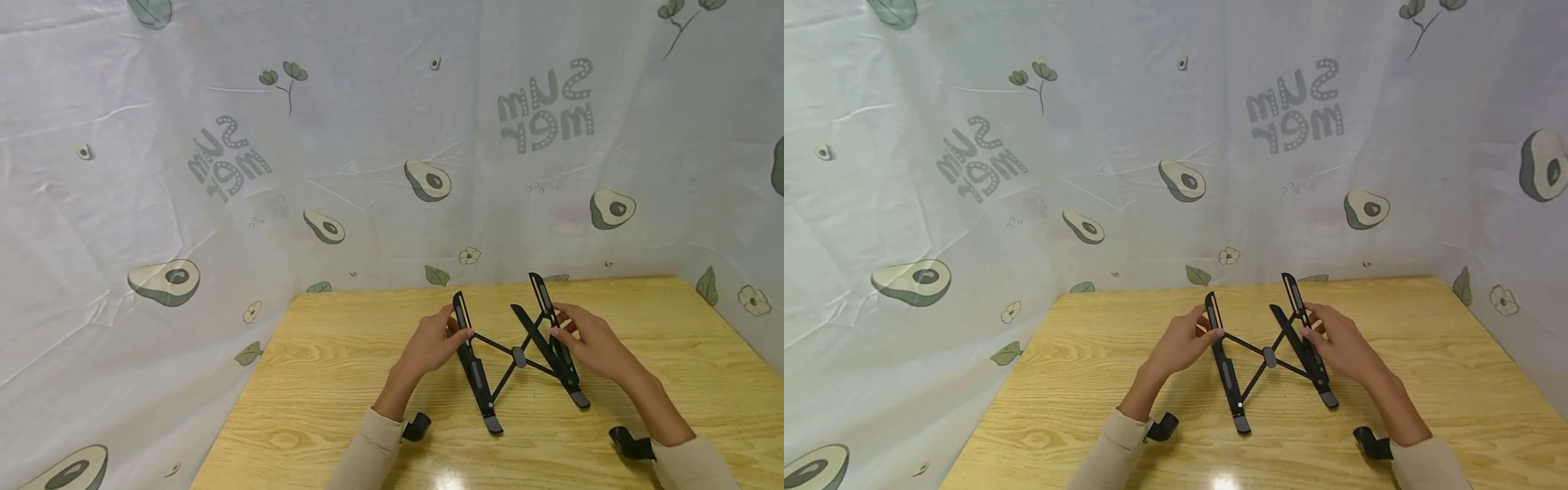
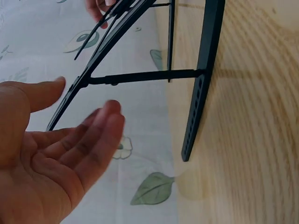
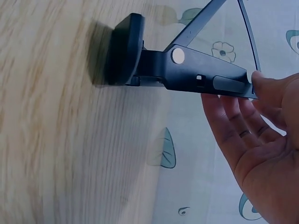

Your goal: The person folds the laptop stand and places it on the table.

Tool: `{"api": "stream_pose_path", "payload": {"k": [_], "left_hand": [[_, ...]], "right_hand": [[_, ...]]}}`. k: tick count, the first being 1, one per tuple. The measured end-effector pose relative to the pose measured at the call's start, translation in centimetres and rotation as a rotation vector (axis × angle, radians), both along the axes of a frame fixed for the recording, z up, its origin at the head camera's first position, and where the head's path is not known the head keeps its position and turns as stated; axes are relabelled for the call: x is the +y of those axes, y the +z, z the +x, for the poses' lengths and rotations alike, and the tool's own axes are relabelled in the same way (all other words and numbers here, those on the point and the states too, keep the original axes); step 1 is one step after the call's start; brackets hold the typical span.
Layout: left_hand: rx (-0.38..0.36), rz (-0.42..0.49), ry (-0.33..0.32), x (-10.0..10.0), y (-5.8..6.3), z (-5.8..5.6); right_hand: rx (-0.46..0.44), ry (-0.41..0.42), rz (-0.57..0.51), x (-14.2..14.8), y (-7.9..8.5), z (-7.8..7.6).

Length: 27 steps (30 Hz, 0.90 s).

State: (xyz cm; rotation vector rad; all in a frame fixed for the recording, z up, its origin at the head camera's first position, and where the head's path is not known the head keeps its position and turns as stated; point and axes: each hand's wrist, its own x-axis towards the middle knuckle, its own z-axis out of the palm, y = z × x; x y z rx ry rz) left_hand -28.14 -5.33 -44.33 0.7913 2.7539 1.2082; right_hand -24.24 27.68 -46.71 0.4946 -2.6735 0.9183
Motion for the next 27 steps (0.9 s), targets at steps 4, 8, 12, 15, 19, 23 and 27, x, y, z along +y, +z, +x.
{"api": "stream_pose_path", "payload": {"k": [4, 8, 12, 15, 19, 23, 27], "left_hand": [[-0.018, 0.095, -0.017, 0.11, -0.19, 0.02], [-0.069, 0.177, -0.007, 0.30, -0.16, 0.22], [-0.109, 0.225, 0.018, 0.49, -0.33, 0.34], [-0.110, 0.227, 0.031, 0.62, -0.39, 0.33], [-0.102, 0.205, 0.040, 0.52, -0.35, 0.44], [-0.114, 0.202, 0.028, 0.28, -0.22, 0.47], [-0.119, 0.210, 0.011, 0.16, -0.07, 0.42]], "right_hand": [[0.005, -0.007, -0.017, -0.13, -0.14, -0.12], [0.016, -0.024, -0.041, -0.13, -0.36, -0.11], [0.018, -0.037, -0.057, -0.16, -0.50, -0.04], [0.012, -0.045, -0.067, -0.19, -0.47, 0.06], [0.004, -0.050, -0.077, -0.28, -0.58, 0.19], [0.024, -0.054, -0.074, -0.25, -0.69, 0.23], [0.044, -0.054, -0.076, -0.11, -0.61, 0.22]]}}
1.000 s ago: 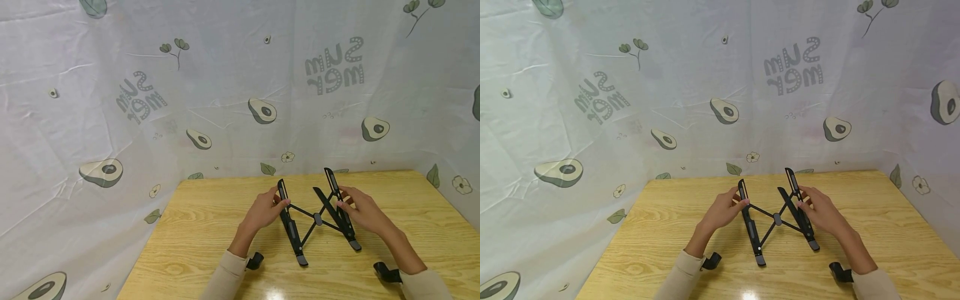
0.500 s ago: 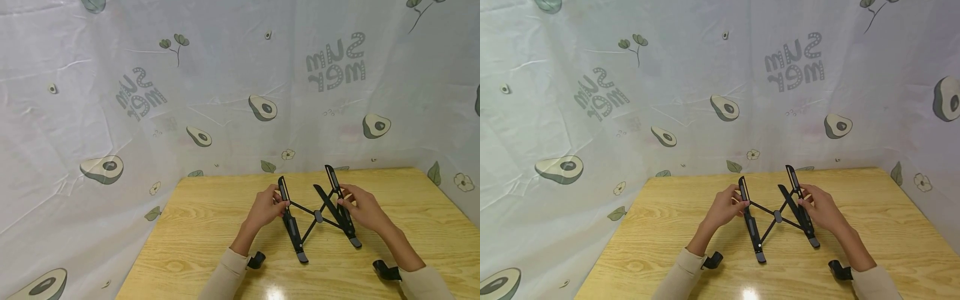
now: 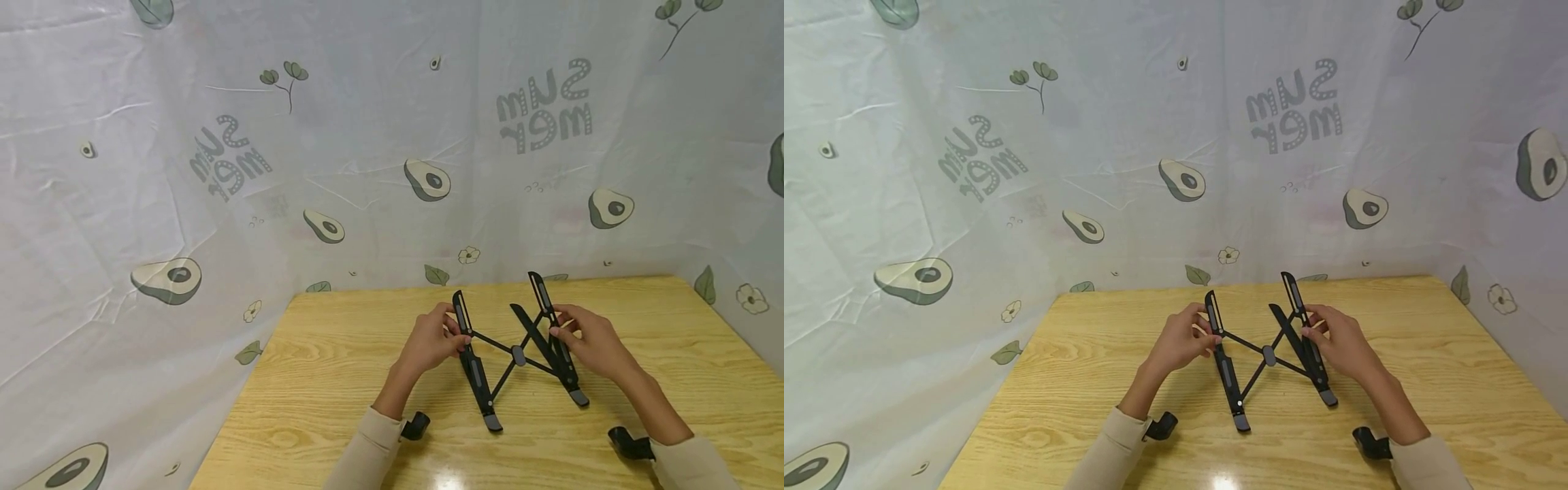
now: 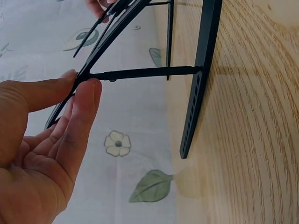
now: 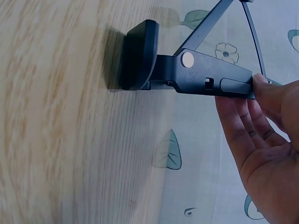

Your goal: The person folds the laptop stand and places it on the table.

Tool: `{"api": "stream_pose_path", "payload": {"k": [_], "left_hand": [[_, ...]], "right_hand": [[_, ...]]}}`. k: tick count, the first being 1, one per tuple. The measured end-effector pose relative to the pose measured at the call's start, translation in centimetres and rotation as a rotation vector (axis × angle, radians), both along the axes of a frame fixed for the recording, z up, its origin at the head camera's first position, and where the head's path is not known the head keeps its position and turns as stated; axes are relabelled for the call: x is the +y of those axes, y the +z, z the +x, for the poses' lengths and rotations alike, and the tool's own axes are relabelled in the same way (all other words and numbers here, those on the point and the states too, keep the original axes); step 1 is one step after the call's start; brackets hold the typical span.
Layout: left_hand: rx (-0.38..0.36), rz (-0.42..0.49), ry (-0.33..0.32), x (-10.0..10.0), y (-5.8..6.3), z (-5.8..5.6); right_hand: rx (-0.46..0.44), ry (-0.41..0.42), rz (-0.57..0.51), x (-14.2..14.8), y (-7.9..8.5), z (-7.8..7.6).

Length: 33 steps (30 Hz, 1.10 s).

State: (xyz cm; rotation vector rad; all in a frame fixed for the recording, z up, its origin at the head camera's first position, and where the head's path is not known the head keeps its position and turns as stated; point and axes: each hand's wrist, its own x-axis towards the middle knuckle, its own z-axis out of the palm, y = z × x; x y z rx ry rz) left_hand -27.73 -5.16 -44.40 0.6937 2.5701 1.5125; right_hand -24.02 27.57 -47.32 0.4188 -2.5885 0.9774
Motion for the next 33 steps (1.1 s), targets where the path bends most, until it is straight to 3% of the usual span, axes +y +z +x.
{"api": "stream_pose_path", "payload": {"k": [16, 23, 33], "left_hand": [[-0.039, 0.052, 0.062, 0.4, -0.4, 0.2], [-0.008, 0.026, 0.081, 0.7, -0.5, 0.6], [0.030, -0.004, 0.085, 1.0, 0.0, 0.7]], "right_hand": [[-0.014, -0.028, -0.020, -0.2, 0.0, 0.0], [0.041, -0.055, -0.007, -0.4, -0.4, 0.2], [0.045, -0.089, -0.005, -0.6, -0.1, 0.1]]}}
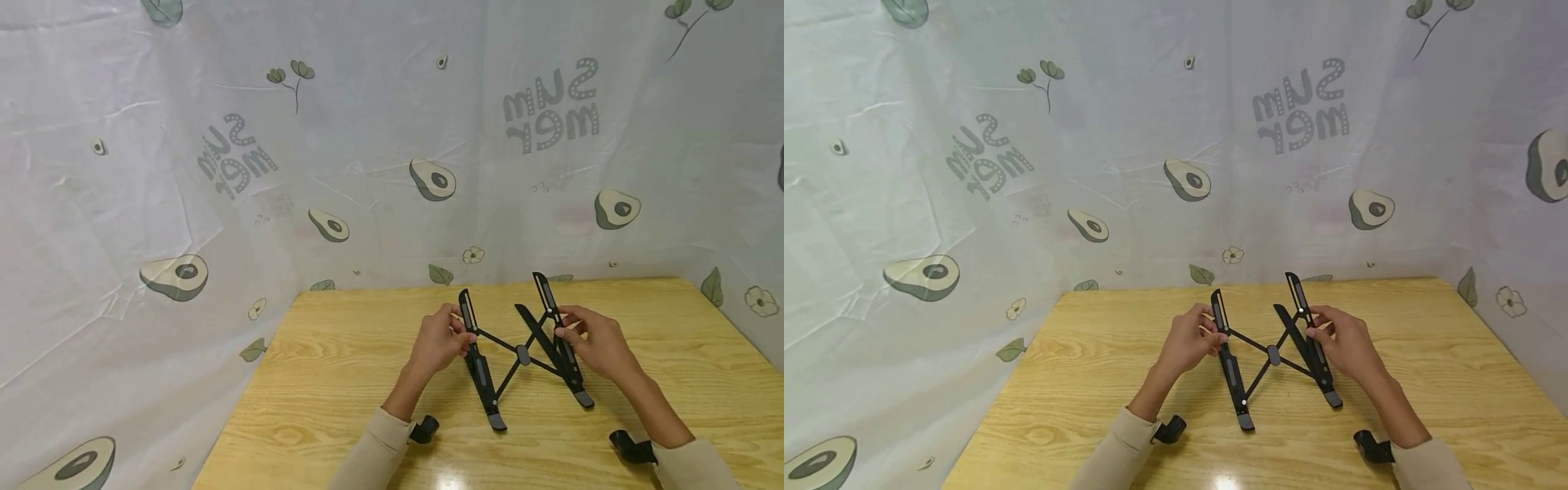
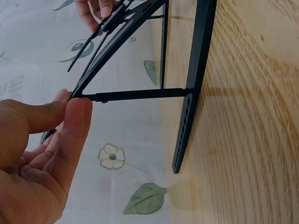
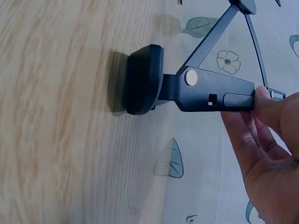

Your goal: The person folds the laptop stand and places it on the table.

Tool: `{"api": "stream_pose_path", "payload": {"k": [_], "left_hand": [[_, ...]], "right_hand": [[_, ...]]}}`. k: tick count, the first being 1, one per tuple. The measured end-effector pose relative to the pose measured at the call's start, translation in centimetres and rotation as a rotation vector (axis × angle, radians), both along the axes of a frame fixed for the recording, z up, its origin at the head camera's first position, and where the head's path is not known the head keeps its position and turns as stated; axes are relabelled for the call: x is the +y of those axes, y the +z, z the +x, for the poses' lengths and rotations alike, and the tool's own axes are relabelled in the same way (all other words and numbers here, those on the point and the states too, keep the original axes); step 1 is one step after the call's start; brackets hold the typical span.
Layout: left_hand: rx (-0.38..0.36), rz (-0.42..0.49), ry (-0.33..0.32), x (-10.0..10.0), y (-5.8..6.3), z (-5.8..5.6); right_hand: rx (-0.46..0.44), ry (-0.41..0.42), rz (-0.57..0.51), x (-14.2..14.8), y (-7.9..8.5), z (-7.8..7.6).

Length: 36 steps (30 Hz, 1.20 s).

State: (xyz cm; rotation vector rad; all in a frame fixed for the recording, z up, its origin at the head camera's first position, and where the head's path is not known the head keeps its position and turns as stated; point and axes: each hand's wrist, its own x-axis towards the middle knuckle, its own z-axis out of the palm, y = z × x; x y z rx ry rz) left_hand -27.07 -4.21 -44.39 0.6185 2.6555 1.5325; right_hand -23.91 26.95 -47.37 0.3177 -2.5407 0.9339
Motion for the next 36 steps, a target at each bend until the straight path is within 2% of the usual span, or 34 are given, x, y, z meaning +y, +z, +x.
{"api": "stream_pose_path", "payload": {"k": [7, 16, 23, 36], "left_hand": [[0.004, -0.038, -0.065, -0.6, 0.3, -0.5], [-0.075, -0.008, -0.142, -0.9, 0.8, -1.0], [-0.077, 0.001, -0.131, -0.8, 0.7, -0.9], [-0.074, 0.046, -0.085, -0.3, -0.4, -0.3]], "right_hand": [[-0.031, 0.025, 0.003, 0.2, 0.4, 0.0], [-0.054, 0.063, 0.009, 0.7, 0.9, -0.4], [-0.070, 0.069, 0.019, 0.6, 1.1, -0.4], [-0.058, 0.003, 0.007, 0.2, 0.2, 0.2]]}}
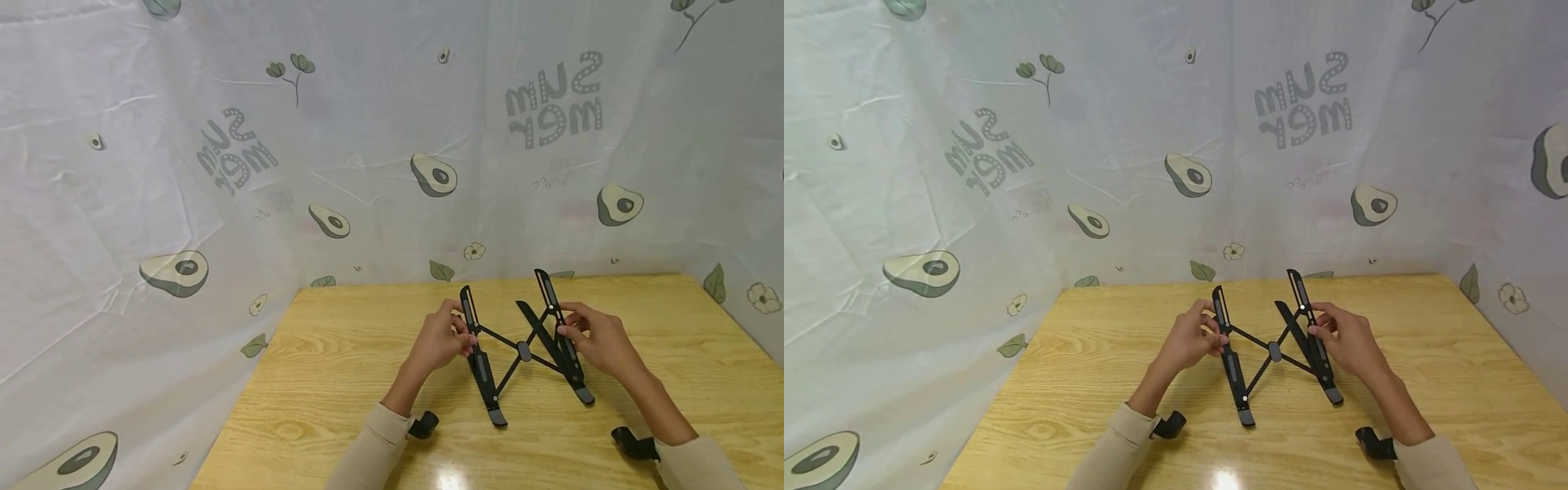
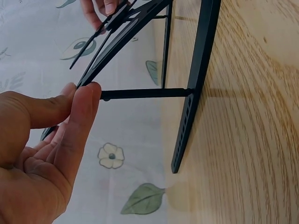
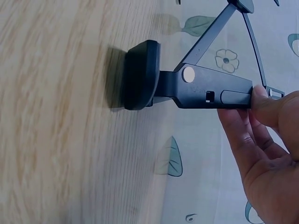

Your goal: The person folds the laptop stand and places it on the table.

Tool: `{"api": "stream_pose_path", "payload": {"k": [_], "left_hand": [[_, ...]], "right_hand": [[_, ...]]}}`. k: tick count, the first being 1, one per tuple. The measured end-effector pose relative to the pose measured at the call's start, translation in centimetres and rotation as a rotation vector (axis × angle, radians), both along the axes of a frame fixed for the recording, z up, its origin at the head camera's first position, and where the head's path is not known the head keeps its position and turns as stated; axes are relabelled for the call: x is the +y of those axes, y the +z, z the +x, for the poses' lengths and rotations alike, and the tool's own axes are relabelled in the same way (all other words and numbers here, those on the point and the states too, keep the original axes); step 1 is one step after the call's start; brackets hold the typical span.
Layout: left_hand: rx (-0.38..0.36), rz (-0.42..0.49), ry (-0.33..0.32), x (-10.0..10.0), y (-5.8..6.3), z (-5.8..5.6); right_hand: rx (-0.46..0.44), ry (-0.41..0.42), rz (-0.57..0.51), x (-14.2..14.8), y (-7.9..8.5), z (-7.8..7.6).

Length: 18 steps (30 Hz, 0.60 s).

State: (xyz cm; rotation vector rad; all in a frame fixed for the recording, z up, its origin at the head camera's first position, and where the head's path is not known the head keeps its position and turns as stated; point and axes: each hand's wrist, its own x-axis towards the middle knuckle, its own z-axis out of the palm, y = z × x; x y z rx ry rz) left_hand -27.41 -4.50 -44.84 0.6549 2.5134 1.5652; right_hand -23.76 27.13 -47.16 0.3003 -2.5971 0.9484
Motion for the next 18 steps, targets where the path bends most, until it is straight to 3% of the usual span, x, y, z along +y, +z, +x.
{"api": "stream_pose_path", "payload": {"k": [18], "left_hand": [[0.037, -0.021, 0.022, 0.42, -0.16, 0.01]], "right_hand": [[0.008, -0.008, -0.014, -0.11, 0.04, 0.05]]}}
